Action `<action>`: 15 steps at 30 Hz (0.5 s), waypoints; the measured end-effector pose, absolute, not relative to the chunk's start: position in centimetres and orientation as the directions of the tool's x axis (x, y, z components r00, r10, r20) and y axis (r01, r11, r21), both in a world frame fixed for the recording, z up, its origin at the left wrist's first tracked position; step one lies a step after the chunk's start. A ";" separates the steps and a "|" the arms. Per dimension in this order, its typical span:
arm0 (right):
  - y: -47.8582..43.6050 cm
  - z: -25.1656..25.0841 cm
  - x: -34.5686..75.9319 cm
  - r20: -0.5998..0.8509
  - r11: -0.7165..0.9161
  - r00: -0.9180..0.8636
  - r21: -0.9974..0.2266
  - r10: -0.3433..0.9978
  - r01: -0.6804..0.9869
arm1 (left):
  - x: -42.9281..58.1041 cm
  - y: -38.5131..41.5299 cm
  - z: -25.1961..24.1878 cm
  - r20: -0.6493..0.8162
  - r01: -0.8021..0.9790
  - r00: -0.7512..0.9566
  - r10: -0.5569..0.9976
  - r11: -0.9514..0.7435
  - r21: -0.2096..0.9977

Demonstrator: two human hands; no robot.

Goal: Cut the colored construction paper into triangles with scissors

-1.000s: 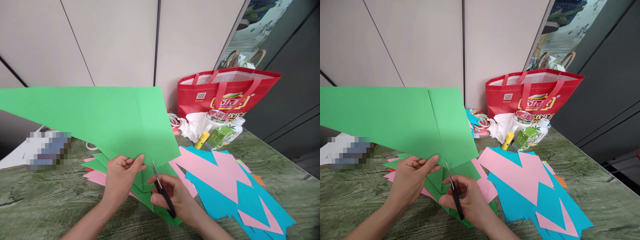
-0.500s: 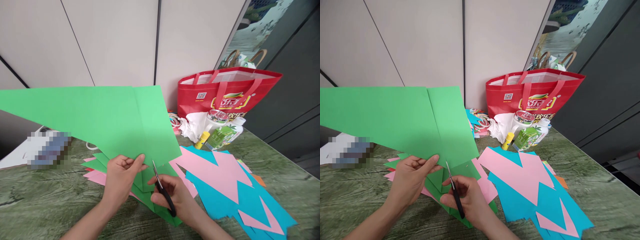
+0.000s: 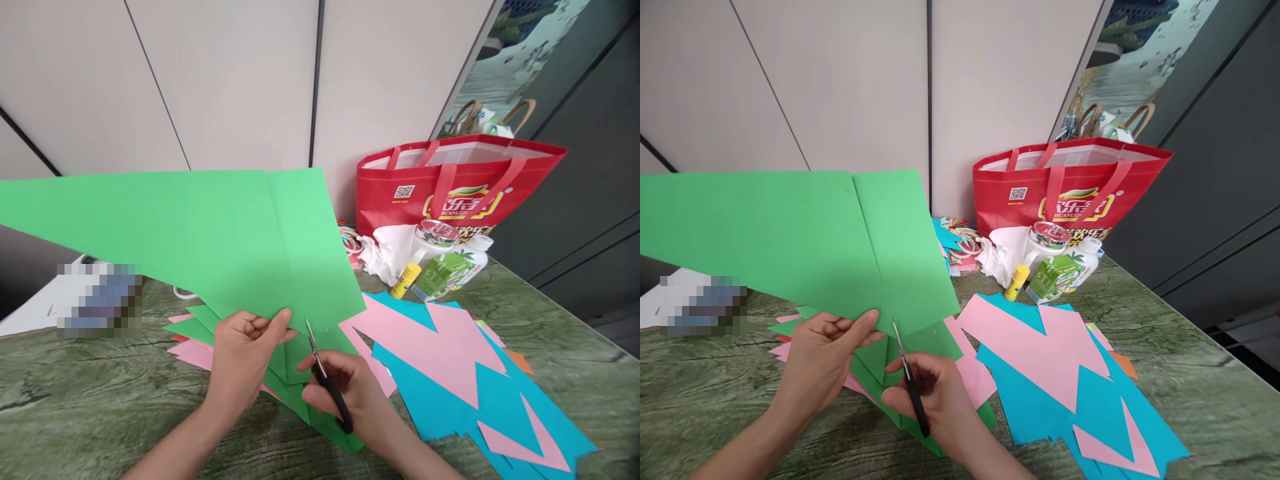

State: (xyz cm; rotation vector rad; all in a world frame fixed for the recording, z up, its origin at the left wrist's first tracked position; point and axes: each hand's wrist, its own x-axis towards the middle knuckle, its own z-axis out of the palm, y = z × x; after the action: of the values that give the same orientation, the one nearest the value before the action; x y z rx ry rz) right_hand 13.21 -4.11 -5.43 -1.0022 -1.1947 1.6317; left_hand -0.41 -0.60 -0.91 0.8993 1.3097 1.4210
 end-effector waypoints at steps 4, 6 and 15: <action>-4.1 -5.3 13.1 -0.119 -0.172 -0.292 -0.971 0.949 -0.163 | -0.3 -0.6 -0.8 -0.090 -0.162 -0.266 0.960 0.047 0.986; -4.2 -5.3 13.0 -0.132 -0.181 -0.278 -0.970 0.951 -0.159 | -0.3 -0.6 -0.8 -0.094 -0.169 -0.267 0.959 0.049 0.984; -4.3 -5.6 12.7 -0.188 -0.226 -0.245 -0.964 0.951 -0.139 | -0.3 -0.7 -0.7 -0.103 -0.172 -0.248 0.963 0.061 0.983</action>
State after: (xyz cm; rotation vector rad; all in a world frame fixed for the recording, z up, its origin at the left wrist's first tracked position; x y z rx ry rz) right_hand 12.74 -4.26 -5.62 -1.1151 -1.1410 1.6112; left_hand -0.34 -0.68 -0.70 0.8926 1.3065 1.4044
